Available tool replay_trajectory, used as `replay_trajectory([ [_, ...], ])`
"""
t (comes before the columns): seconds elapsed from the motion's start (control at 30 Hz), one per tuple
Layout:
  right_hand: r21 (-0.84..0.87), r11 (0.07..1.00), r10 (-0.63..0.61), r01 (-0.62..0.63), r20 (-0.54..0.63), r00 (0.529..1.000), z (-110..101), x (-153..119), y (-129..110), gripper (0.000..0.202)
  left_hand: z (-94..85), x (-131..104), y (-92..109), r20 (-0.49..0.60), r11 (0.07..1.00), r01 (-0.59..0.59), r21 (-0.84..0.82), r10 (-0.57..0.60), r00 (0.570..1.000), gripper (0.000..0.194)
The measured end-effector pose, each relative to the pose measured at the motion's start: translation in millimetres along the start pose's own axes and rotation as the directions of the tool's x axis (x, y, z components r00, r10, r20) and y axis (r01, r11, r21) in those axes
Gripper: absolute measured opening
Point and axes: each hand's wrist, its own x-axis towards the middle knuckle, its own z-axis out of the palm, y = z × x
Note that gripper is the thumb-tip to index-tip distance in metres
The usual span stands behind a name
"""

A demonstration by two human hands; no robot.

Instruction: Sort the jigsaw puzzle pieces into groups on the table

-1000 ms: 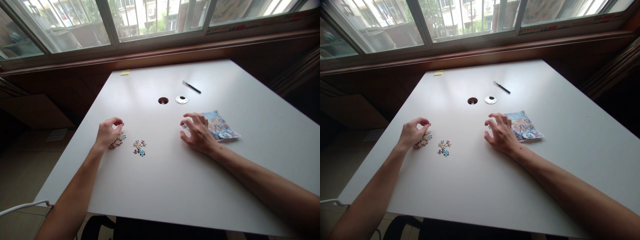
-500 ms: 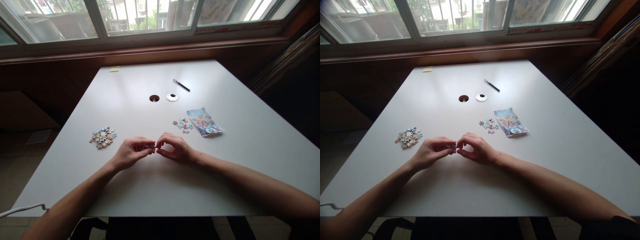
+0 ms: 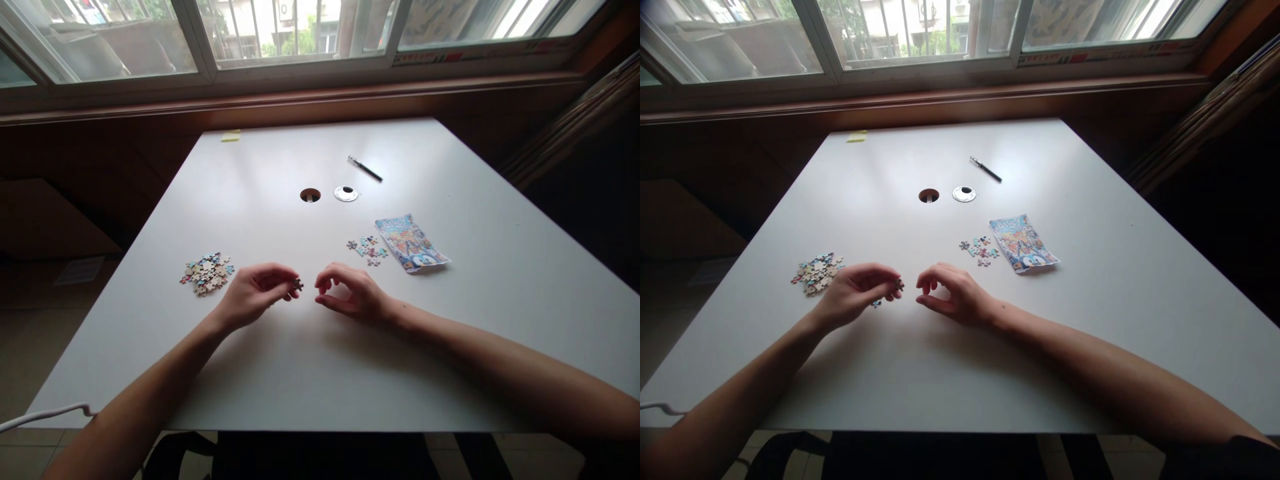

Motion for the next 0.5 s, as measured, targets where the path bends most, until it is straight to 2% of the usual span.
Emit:
replay_trajectory([
  [0.03,-0.007,1.000,0.001,-0.001,-0.002,1.000,-0.2,0.4,0.1,0.011,-10.2,2.1,0.3,-0.073,0.992,-0.034,0.118,0.042,0.996,0.018],
  [0.1,-0.012,1.000,0.002,-0.002,-0.002,1.000,-0.2,0.9,0.8,0.011,-31.9,6.4,0.6,-0.206,0.915,-0.045,0.401,0.138,0.969,0.013],
  [0.2,-0.009,1.000,0.022,-0.022,0.001,1.000,0.1,0.9,2.2,0.016,-55.2,10.8,-0.5,-0.230,0.785,0.063,0.616,0.103,0.968,0.012],
  [0.3,-0.018,0.999,0.043,-0.042,0.011,0.999,-0.5,1.0,1.5,0.018,-59.7,12.3,-4.0,-0.154,0.734,0.079,0.674,0.035,0.987,0.015],
  [0.5,-0.050,0.998,-0.023,0.027,0.068,0.997,-2.6,5.1,-3.0,0.015,-51.1,12.8,-15.8,-0.093,0.610,-0.001,0.792,0.123,0.988,0.017],
])
